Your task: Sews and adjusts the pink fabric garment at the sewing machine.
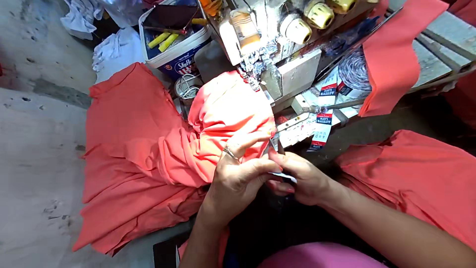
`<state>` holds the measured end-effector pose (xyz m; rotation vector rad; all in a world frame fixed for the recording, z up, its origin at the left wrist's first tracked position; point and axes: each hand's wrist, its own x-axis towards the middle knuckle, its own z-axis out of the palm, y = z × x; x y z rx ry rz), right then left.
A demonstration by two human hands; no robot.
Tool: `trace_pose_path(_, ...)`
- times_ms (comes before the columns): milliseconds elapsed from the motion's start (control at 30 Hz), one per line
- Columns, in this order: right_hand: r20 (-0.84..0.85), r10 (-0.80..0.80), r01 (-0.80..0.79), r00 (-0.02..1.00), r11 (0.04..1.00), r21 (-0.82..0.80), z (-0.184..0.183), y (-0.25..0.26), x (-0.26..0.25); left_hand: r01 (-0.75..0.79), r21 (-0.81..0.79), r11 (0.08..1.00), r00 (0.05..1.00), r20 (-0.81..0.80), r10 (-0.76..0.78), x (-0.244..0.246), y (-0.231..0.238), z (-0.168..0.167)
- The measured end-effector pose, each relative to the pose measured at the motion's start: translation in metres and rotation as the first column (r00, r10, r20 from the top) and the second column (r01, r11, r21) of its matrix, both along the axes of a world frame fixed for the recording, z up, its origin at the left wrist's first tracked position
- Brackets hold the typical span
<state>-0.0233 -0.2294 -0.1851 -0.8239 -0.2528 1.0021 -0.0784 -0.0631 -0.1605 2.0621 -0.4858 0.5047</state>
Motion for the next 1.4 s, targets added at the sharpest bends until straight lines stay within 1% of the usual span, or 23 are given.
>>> trace_pose_path(33,-0.022,-0.028,0.029,0.999,0.999,0.037,0.001,0.006,0.0,0.006,0.009,1.0,1.0,-0.008,-0.006,0.0,0.001,0.001)
trace_pose_path(67,-0.001,-0.109,0.109,0.994,0.993,0.045,0.005,0.01,0.0,0.004,0.011,1.0,1.0,-0.022,-0.004,-0.001,0.002,0.001)
trace_pose_path(133,0.155,-0.281,0.281,0.947,0.959,0.025,0.011,0.013,0.004,-0.013,-0.021,1.0,0.999,-0.053,0.011,-0.004,0.006,0.0)
trace_pose_path(167,0.249,-0.34,0.35,0.907,0.937,0.005,0.013,0.013,0.006,-0.034,-0.058,0.998,0.997,-0.069,0.03,-0.006,0.007,-0.002)
trace_pose_path(233,0.398,-0.403,0.431,0.824,0.902,0.021,0.008,0.012,0.009,-0.092,-0.155,0.984,0.992,-0.095,0.078,-0.008,0.007,-0.005)
trace_pose_path(300,0.459,-0.434,0.458,0.775,0.887,0.066,-0.001,0.012,0.008,-0.158,-0.251,0.955,0.985,-0.11,0.134,-0.007,0.002,-0.007)
trace_pose_path(400,0.489,-0.457,0.515,0.743,0.857,0.019,0.0,0.012,0.004,-0.217,-0.333,0.918,0.974,-0.139,0.179,-0.006,-0.004,-0.006)
trace_pose_path(467,0.519,-0.461,0.531,0.72,0.847,0.016,-0.001,0.011,0.002,-0.257,-0.361,0.897,0.964,-0.156,0.213,-0.005,-0.006,-0.007)
trace_pose_path(600,0.57,-0.46,0.495,0.68,0.862,0.105,-0.012,0.008,0.003,-0.301,-0.356,0.885,0.951,-0.181,0.251,-0.003,-0.006,-0.007)
trace_pose_path(667,0.643,-0.442,0.498,0.625,0.86,0.108,-0.015,0.007,0.004,-0.315,-0.353,0.881,0.946,-0.192,0.261,-0.003,-0.007,-0.007)
trace_pose_path(733,0.701,-0.428,0.544,0.571,0.836,0.068,-0.016,0.008,0.003,-0.323,-0.394,0.86,0.942,-0.216,0.255,-0.002,-0.008,-0.006)
trace_pose_path(833,0.654,-0.46,0.576,0.601,0.816,0.044,-0.014,0.009,0.001,-0.33,-0.501,0.8,0.937,-0.276,0.213,-0.002,-0.011,-0.007)
trace_pose_path(900,0.615,-0.477,0.578,0.628,0.815,0.043,-0.015,0.01,0.0,-0.356,-0.521,0.776,0.927,-0.3,0.225,-0.001,-0.013,-0.009)
trace_pose_path(1000,0.605,-0.482,0.574,0.634,0.817,0.049,-0.018,0.01,0.0,-0.371,-0.489,0.789,0.92,-0.309,0.241,-0.001,-0.012,-0.009)
trace_pose_path(1100,0.642,-0.468,0.572,0.607,0.818,0.056,-0.021,0.008,0.0,-0.372,-0.455,0.809,0.918,-0.308,0.249,-0.001,-0.01,-0.008)
trace_pose_path(1400,0.614,-0.482,0.595,0.626,0.803,0.024,-0.021,0.013,-0.001,-0.387,-0.448,0.806,0.902,-0.365,0.231,0.002,-0.011,-0.006)
